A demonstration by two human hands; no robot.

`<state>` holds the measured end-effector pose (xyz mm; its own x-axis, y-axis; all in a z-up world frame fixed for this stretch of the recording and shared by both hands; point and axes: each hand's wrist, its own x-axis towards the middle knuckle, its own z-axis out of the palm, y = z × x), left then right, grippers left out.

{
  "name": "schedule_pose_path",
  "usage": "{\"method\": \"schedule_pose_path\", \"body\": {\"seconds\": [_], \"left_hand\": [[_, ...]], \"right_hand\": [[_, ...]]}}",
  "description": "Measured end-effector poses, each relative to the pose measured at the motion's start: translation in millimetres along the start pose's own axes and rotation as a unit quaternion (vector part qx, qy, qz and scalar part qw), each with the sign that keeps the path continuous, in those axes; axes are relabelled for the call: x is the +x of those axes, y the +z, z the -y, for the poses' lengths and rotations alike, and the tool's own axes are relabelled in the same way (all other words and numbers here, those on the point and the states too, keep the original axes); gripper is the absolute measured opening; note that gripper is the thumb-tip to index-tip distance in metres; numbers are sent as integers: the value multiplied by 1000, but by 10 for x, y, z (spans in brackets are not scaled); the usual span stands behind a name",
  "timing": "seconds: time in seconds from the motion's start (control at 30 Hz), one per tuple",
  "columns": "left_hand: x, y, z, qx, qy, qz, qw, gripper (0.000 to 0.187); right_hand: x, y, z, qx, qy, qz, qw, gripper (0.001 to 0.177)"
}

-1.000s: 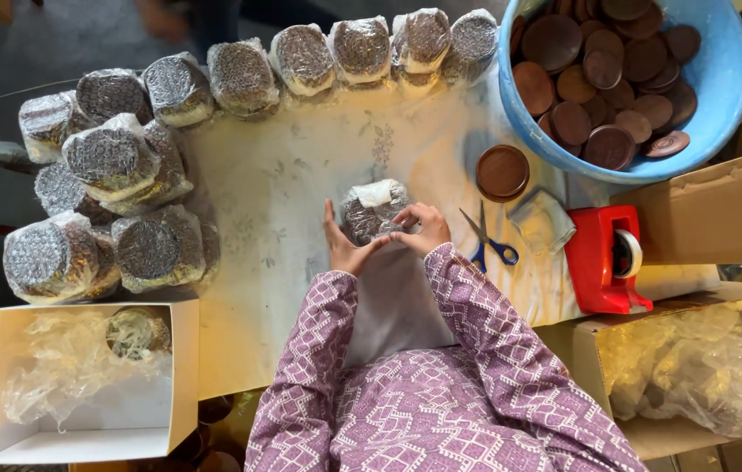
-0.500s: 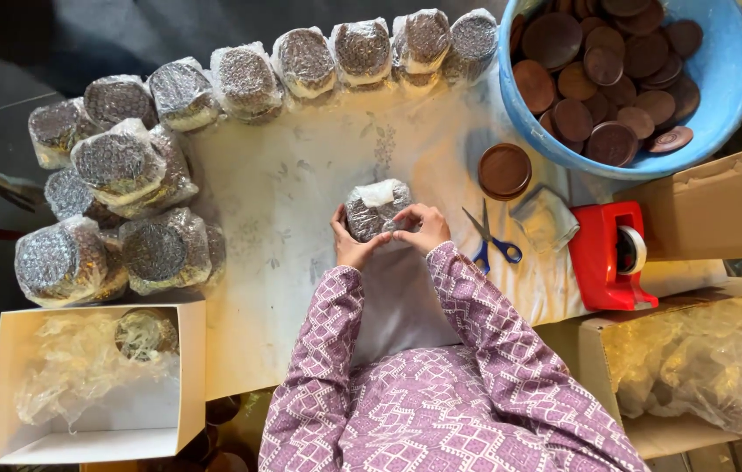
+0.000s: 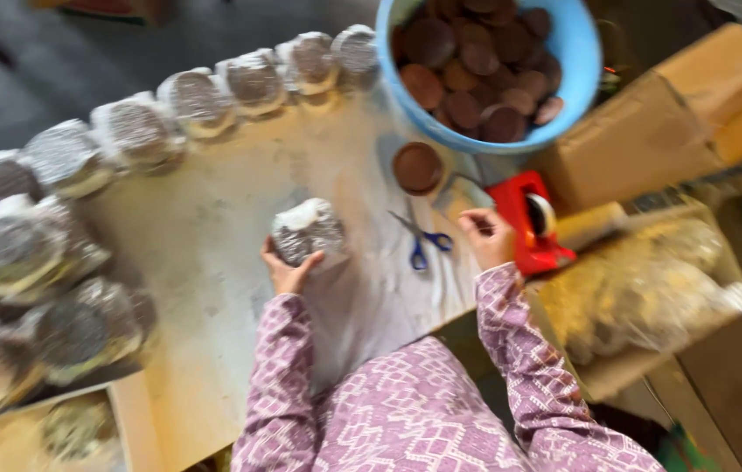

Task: Packaging food items into plastic bags and sealing them with tape.

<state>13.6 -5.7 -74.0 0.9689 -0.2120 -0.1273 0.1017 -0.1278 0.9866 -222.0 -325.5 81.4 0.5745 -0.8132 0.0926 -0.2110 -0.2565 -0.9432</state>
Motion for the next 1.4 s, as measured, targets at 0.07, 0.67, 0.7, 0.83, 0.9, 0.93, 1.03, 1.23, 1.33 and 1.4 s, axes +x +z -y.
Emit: {"method": "schedule_pose_path", "body": {"seconds": [0.07,0.67,0.7,0.83,0.9,0.93,1.03,1.23,1.33,1.4], "left_hand": [[-27,-13,13,-5,1,15,1000,134],[-134,-62,-346,-10,-10,37,999,128],[-134,-63,-337,-14,-6,37,999,128],[-132,-76,-368,-15,-11,41,999,128],[-123,-74,-353,-8,-10,42,999,128],[-120,-63,-351,-7,-12,43,999,128],[-152,-90,-336,-8,-6,43,999,127],[-173,-89,-375,-16,0,40,999,125],[-167,-77,-416,-19,-1,45,999,125],[-177,-82,-417,-7,-3,46,999,124]], "right_hand": [[46,-563,128,-117,-23,-94,988,16],[314,-2156,-1126,-292,219,29,930,35],[330,-2174,-1112,-268,225,38,936,33],[333,-2158,-825,-234,230,64,942,27],[355,-2205,-968,-133,241,41,961,26],[374,-2210,-908,-133,243,41,960,26],[300,-2216,-792,-134,224,59,964,27],[99,-2277,-499,-241,351,59,903,29],[-2,-2380,-718,-191,320,41,927,27],[-41,-2401,-868,-134,239,57,960,25]]}}
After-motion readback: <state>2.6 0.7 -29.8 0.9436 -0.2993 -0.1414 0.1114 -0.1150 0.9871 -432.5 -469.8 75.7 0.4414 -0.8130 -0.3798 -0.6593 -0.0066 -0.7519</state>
